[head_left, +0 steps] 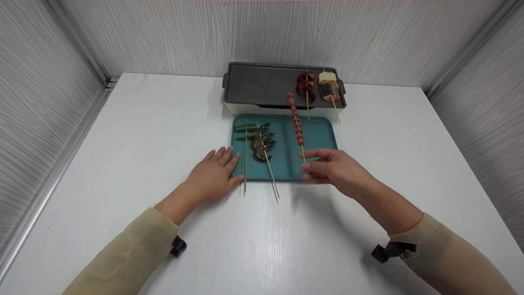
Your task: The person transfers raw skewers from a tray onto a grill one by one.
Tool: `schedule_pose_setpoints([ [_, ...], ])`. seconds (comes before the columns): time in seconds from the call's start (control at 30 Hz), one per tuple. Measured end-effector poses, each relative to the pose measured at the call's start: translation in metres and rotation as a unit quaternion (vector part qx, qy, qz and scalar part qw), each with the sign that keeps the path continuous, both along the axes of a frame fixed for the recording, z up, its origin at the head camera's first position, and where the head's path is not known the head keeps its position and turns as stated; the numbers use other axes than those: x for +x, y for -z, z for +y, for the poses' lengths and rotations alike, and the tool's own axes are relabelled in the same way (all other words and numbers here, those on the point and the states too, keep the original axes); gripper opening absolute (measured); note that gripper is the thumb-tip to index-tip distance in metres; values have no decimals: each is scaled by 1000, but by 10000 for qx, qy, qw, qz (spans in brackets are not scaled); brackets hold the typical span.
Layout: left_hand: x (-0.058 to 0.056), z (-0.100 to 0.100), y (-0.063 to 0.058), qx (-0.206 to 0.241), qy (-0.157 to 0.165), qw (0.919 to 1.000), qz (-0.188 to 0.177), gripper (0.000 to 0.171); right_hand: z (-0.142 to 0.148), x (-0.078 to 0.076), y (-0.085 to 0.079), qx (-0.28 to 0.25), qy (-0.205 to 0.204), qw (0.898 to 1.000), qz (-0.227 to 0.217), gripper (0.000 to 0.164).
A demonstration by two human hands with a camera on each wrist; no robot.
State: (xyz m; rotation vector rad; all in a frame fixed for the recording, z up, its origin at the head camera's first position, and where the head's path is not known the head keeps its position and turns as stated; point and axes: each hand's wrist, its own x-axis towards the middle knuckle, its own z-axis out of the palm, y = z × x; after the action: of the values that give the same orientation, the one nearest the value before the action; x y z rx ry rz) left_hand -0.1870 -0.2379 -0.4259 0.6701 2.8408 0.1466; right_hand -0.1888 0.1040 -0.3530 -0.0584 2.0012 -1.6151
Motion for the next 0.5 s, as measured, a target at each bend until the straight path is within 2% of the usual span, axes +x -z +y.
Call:
schedule_pose_setpoints([
  [0.5,1,2,-2,3,-93,10000,-8,75,-20,-47,-15,-150,576,9982,25,38],
])
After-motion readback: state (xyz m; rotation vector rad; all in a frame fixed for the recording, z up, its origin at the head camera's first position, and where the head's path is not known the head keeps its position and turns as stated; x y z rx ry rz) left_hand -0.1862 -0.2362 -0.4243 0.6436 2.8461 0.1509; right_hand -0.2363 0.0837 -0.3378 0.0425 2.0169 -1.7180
